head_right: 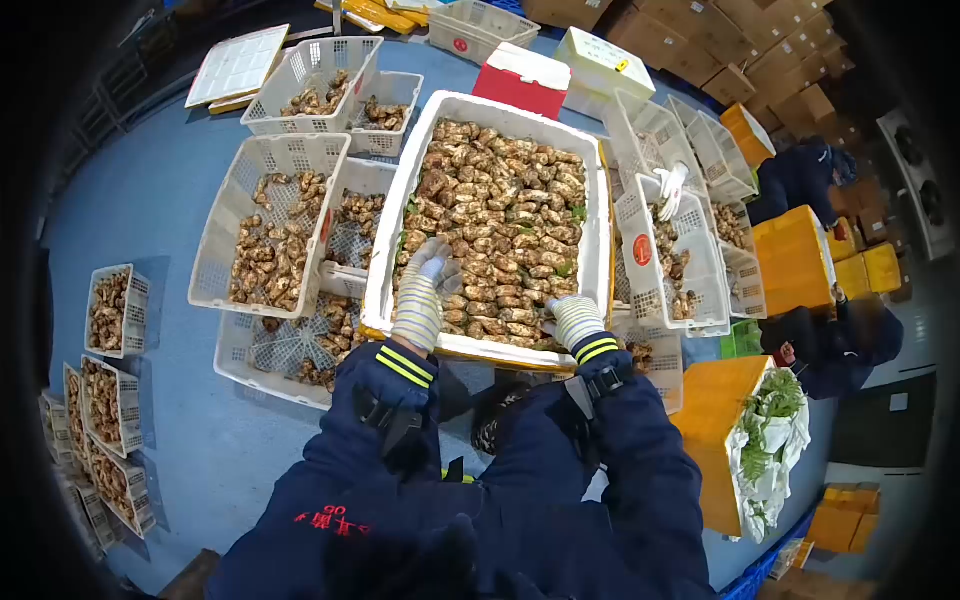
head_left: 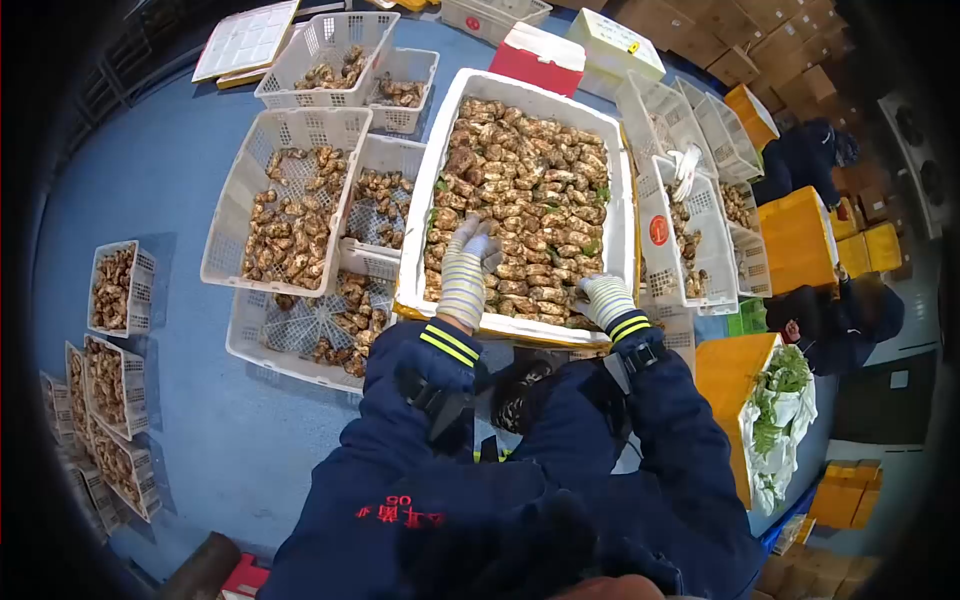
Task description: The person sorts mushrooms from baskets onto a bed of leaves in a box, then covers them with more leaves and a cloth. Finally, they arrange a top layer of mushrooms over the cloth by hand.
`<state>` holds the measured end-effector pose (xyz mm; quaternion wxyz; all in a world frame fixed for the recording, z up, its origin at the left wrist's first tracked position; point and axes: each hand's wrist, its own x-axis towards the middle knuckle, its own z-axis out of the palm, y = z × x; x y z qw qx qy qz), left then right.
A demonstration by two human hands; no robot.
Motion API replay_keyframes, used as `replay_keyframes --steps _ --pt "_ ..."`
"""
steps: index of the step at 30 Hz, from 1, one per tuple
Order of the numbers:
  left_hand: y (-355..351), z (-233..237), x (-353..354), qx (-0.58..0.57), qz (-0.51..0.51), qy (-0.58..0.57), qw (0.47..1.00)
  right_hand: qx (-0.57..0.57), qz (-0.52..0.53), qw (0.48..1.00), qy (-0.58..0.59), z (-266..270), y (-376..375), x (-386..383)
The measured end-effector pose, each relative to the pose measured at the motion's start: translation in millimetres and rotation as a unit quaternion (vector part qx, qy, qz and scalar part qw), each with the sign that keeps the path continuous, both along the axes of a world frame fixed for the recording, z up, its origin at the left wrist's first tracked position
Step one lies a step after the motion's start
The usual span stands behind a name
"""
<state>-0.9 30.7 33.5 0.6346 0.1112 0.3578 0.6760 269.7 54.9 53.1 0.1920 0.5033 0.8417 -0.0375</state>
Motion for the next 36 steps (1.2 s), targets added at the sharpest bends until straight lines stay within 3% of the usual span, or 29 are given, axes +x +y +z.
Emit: replay_keyframes --steps 3,12,20,26,29,30,31,33,34,36 --pt "-1.0 1.2 -0.8 -0.022 -0.028 0.014 0.999 -0.021 0.030 0.999 -0.013 -13.1 5.8 -9.0" --pt "-4.3 7.2 7.3 -0.047 -0.083 0.031 0.995 -0.013 -0.022 0.995 -0.096 -18.6 -4.8 -26.2" --pt "-2.3 -1.7 14.0 -0.055 -0.111 0.044 0.991 0.000 -0.007 0.998 -0.066 -25.8 -6.9 -11.2" --pt "-1.8 -16.4 22.4 -0.016 -0.146 0.030 0.989 -0.002 0.046 0.999 0.003 -13.3 -3.9 -3.8" --pt "-8.3 -2.4 27.0 -0.007 -0.178 0.063 0.982 -0.053 0.049 0.991 0.112 -1.1 10.0 11.5" --pt "-6.3 1.0 29.7 -0.030 -0.202 0.100 0.974 0.001 0.025 0.989 0.148 1.2 13.1 17.0" --pt "-5.1 -3.3 33.6 -0.028 -0.211 0.133 0.968 -0.012 -0.022 0.981 0.190 5.1 18.5 27.4" --pt "-2.4 -7.5 35.9 -0.050 -0.281 0.176 0.942 -0.053 -0.167 0.904 0.391 -36.2 33.1 64.5" --pt "-2.2 -15.0 39.0 -0.022 -0.287 0.172 0.942 -0.029 -0.185 0.917 0.351 17.9 27.0 41.6" --pt "-3.7 -22.2 45.6 0.034 -0.297 0.164 0.940 -0.072 -0.196 0.899 0.384 24.5 33.7 37.9"
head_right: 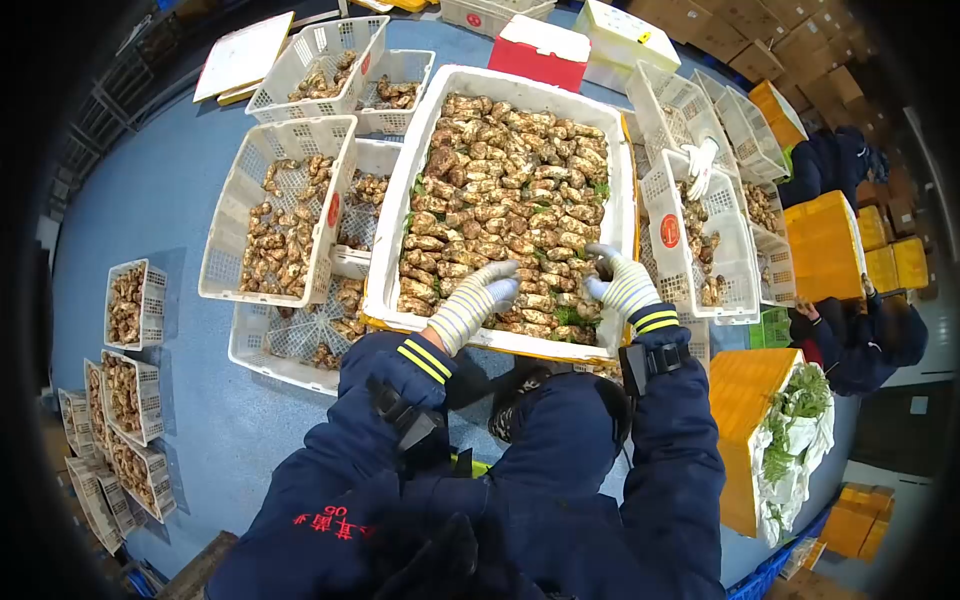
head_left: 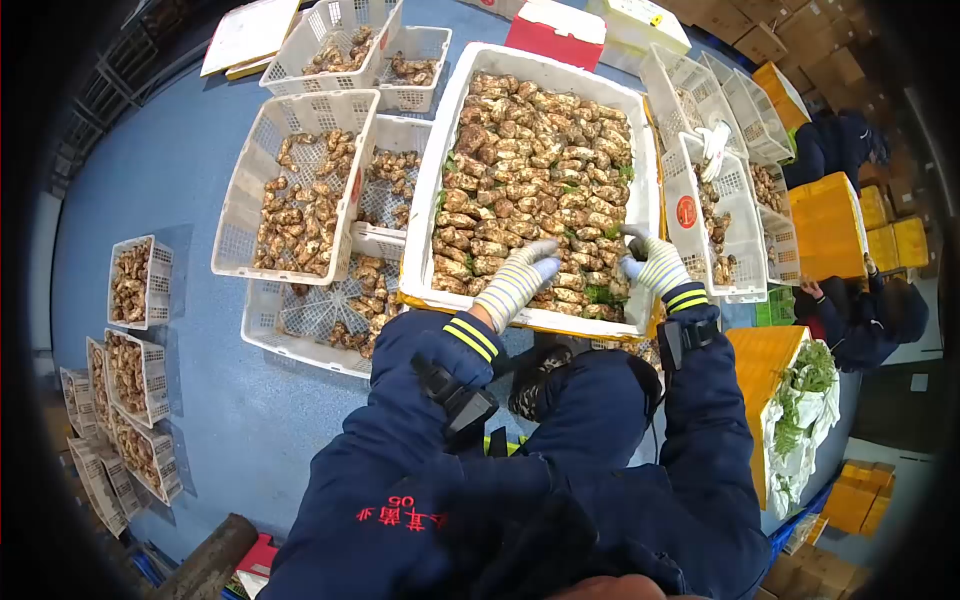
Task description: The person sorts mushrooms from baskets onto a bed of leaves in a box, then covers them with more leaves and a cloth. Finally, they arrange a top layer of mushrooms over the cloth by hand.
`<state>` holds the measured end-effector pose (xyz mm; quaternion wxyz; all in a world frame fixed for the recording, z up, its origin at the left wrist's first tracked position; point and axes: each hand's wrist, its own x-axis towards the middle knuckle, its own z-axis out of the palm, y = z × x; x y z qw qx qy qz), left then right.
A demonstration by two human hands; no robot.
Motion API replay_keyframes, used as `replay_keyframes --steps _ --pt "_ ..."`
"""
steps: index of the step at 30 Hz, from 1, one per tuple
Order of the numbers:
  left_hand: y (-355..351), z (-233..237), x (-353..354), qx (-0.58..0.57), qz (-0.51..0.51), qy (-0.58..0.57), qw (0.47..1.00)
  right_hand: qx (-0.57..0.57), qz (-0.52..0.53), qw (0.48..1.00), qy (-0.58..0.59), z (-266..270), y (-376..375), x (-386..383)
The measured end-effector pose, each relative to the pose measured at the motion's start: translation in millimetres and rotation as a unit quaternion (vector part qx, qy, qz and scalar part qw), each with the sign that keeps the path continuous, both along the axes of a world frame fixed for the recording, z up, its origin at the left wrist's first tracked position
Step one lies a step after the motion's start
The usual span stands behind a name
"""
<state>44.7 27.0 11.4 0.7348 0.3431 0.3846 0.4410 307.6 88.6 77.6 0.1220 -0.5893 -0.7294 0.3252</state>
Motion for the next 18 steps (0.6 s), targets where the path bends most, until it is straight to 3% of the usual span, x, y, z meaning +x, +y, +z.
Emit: replay_keyframes --steps 1,2,4,7,8,9,10,11,13,15,18 --pt "-2.4 5.2 2.0 -0.026 -0.010 0.009 1.000 -0.005 0.012 0.999 0.050 3.7 0.2 -5.8" --pt "-5.4 10.8 4.5 -0.051 -0.020 0.017 0.998 0.017 0.039 0.999 0.019 6.7 0.3 -14.1" --pt "-8.4 36.6 0.3 -0.133 -0.060 0.009 0.989 -0.047 0.067 0.994 0.069 4.3 -2.0 -33.0" --pt "-5.1 20.8 6.1 -0.101 -0.087 -0.148 0.980 -0.133 0.030 0.977 0.166 -2.0 -1.4 -50.7" --pt "-6.1 16.0 7.2 -0.131 -0.063 -0.131 0.981 -0.083 0.033 0.993 0.080 -0.2 -4.1 -50.2" --pt "-10.7 45.5 1.9 -0.189 -0.035 -0.125 0.973 -0.033 0.036 0.999 -0.008 6.5 -6.7 -52.3" --pt "-7.0 26.8 3.9 -0.175 -0.022 -0.138 0.975 -0.019 0.082 0.985 -0.153 -0.6 -2.6 -43.9" --pt "-3.8 8.6 6.3 -0.162 -0.008 -0.151 0.975 0.031 0.139 0.946 -0.292 -27.7 -0.8 -27.1" --pt "-3.2 8.8 2.9 -0.142 0.028 -0.168 0.975 0.048 0.204 0.868 -0.451 -49.3 -5.5 -17.1" --pt "-4.7 13.0 -0.4 -0.130 0.065 -0.194 0.970 0.095 0.203 0.840 -0.494 -62.1 -14.3 -18.2" --pt "-2.4 5.3 -1.5 -0.127 0.023 -0.165 0.978 0.136 0.201 0.826 -0.509 -100.1 -8.9 -3.5"
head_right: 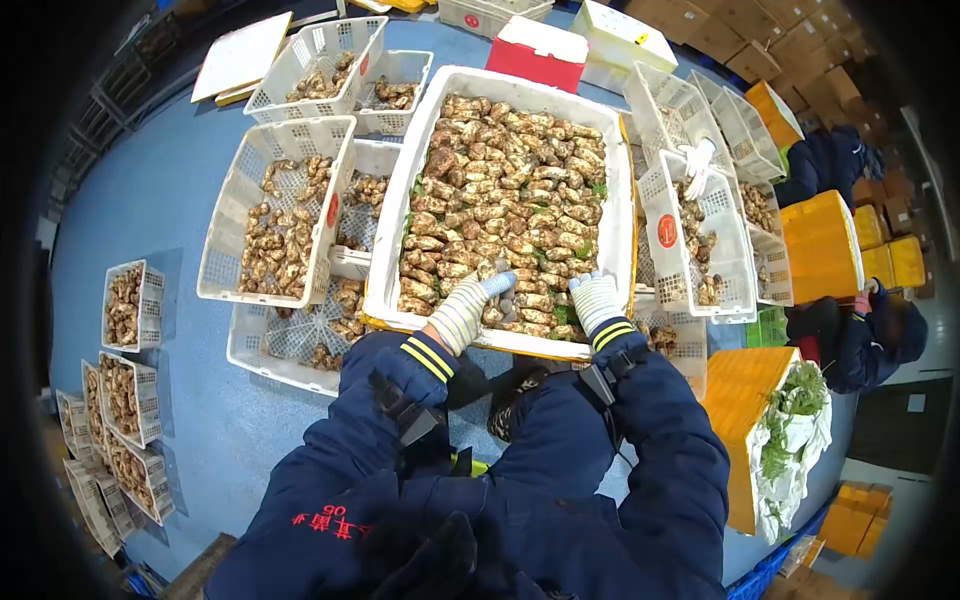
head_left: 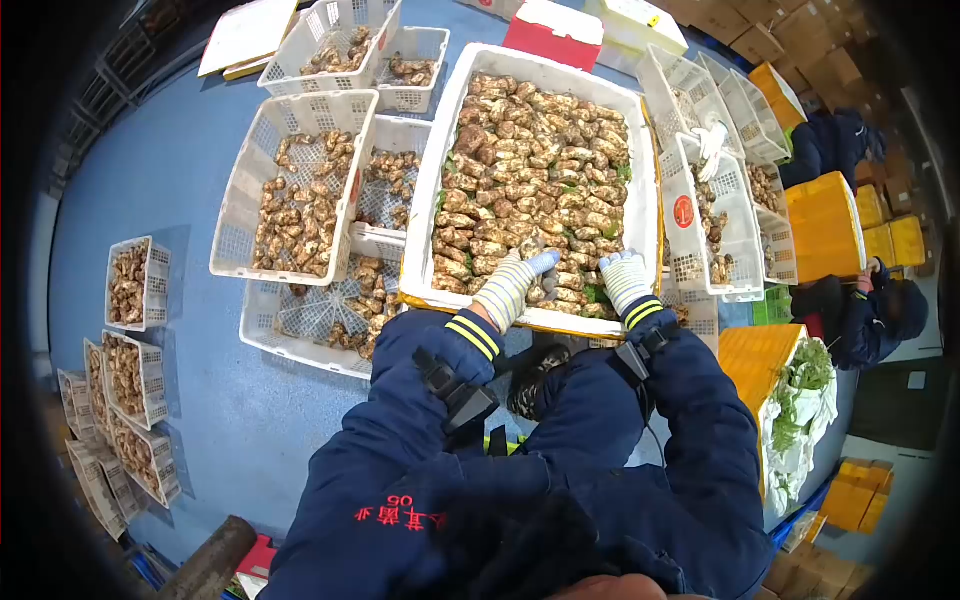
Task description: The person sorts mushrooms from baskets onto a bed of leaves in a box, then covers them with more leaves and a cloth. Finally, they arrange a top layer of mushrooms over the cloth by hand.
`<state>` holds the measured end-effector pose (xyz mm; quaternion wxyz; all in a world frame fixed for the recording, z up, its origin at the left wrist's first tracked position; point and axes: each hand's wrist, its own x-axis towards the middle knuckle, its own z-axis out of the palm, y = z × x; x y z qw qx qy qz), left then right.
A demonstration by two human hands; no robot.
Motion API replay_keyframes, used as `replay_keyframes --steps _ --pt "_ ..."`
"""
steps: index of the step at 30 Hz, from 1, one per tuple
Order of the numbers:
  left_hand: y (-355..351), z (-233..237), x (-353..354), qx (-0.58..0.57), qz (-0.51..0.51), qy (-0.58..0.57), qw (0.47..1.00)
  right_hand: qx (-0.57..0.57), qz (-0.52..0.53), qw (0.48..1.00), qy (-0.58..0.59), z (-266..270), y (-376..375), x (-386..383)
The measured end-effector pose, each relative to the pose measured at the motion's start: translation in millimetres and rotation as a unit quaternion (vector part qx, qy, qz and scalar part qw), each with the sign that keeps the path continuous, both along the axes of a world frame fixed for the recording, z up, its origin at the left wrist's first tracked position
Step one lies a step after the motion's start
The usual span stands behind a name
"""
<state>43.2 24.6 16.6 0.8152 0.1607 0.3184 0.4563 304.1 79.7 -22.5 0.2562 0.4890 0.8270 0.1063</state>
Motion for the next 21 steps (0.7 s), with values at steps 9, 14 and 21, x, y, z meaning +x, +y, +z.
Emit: replay_keyframes --steps 9,14,21 --pt "4.6 -20.6 8.3 -0.008 -0.013 -0.123 0.992 -0.061 -0.015 0.993 0.103 81.6 3.6 -12.7" --pt "-8.5 27.0 -3.2 -0.088 -0.003 -0.117 0.989 -0.238 -0.204 0.846 0.432 122.1 -2.7 -42.0" --pt "-4.4 16.9 -6.4 -0.112 0.011 -0.222 0.968 -0.230 -0.128 0.944 0.199 93.6 -8.3 -30.4"
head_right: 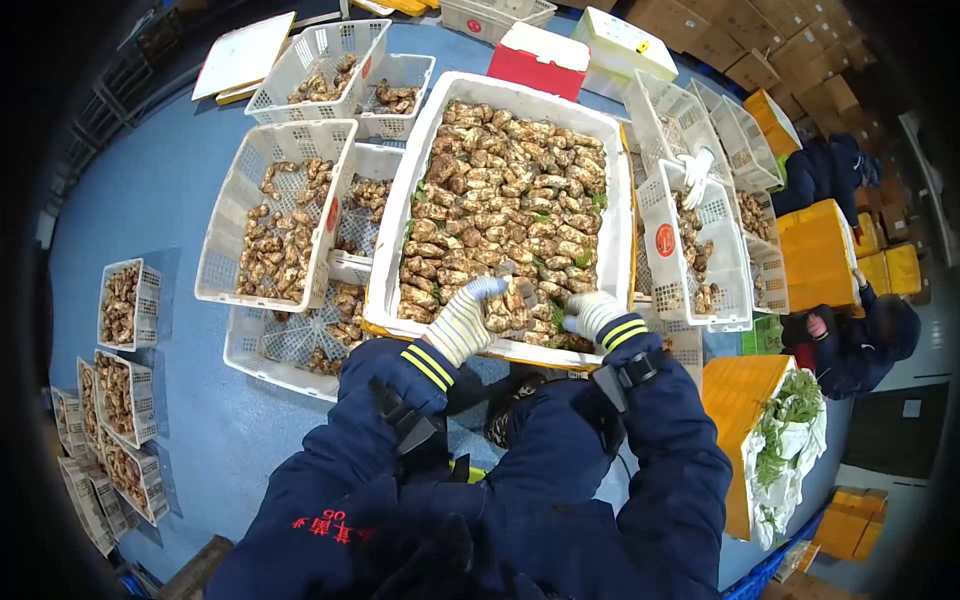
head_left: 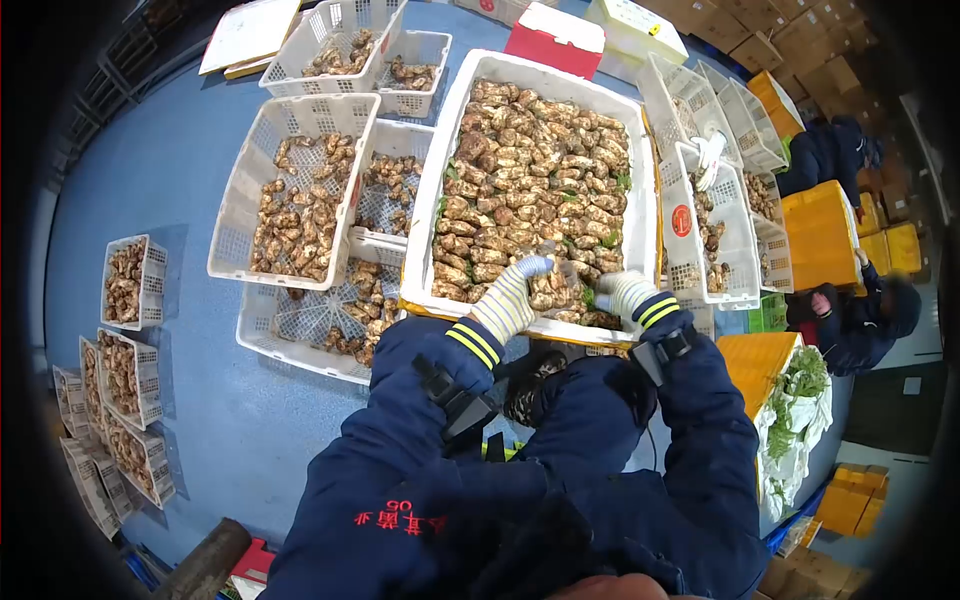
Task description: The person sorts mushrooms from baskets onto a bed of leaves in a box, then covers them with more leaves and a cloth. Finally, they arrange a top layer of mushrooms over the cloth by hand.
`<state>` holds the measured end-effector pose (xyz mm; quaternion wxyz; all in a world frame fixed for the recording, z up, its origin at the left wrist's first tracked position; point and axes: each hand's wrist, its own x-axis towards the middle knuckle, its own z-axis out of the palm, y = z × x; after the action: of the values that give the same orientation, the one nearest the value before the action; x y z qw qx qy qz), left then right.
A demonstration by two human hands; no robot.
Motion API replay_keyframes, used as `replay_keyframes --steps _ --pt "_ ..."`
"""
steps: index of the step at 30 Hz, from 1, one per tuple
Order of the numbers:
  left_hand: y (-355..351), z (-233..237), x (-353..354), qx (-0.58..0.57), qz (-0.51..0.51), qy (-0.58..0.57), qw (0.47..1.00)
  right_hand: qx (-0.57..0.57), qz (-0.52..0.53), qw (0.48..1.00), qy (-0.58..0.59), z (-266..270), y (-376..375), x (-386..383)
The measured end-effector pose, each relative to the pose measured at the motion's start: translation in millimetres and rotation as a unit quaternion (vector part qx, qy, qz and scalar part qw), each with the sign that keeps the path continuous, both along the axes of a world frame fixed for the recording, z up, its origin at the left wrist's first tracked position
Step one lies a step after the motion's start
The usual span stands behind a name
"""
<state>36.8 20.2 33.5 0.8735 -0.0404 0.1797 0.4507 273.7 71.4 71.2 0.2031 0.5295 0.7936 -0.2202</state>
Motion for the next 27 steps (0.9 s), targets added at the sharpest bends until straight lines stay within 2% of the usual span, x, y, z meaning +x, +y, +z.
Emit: replay_keyframes --steps 2,4,6,7,14,16,18,20,21,24,27 --pt "2.2 -0.7 3.4 -0.016 0.051 0.010 0.999 -0.039 0.098 0.994 -0.040 -30.0 -4.7 16.9" --pt "3.4 4.8 4.7 0.003 0.054 -0.042 0.998 -0.007 0.130 0.990 -0.056 -39.0 -12.1 21.0" --pt "5.2 8.5 3.7 0.003 0.036 -0.126 0.991 -0.032 0.127 0.989 -0.071 -49.0 -10.4 26.3" --pt "5.1 11.7 3.6 0.020 0.035 -0.105 0.994 -0.041 0.131 0.988 -0.067 -49.6 -9.5 27.1" --pt "-1.0 30.5 -0.9 0.056 -0.002 -0.148 0.987 -0.055 0.123 0.990 -0.034 -34.2 -3.3 24.8" --pt "-0.8 27.7 -1.9 0.057 -0.002 -0.170 0.984 -0.089 0.013 0.995 0.039 -16.0 -2.2 26.0" --pt "-0.8 18.9 0.1 0.071 -0.003 -0.172 0.983 -0.112 -0.105 0.983 0.098 -26.6 7.9 46.0" --pt "-1.7 20.1 1.1 0.077 -0.003 -0.166 0.983 -0.124 -0.177 0.938 0.270 -24.2 13.1 59.2" --pt "-1.4 18.9 2.1 0.085 -0.004 -0.162 0.983 -0.143 -0.189 0.932 0.273 8.6 11.5 45.8" --pt "-1.2 18.9 1.9 0.093 -0.004 -0.146 0.985 -0.163 -0.173 0.908 0.345 16.1 12.3 39.0" --pt "-1.7 16.3 1.9 0.082 0.002 -0.123 0.989 -0.184 -0.212 0.866 0.414 14.9 10.2 32.6"
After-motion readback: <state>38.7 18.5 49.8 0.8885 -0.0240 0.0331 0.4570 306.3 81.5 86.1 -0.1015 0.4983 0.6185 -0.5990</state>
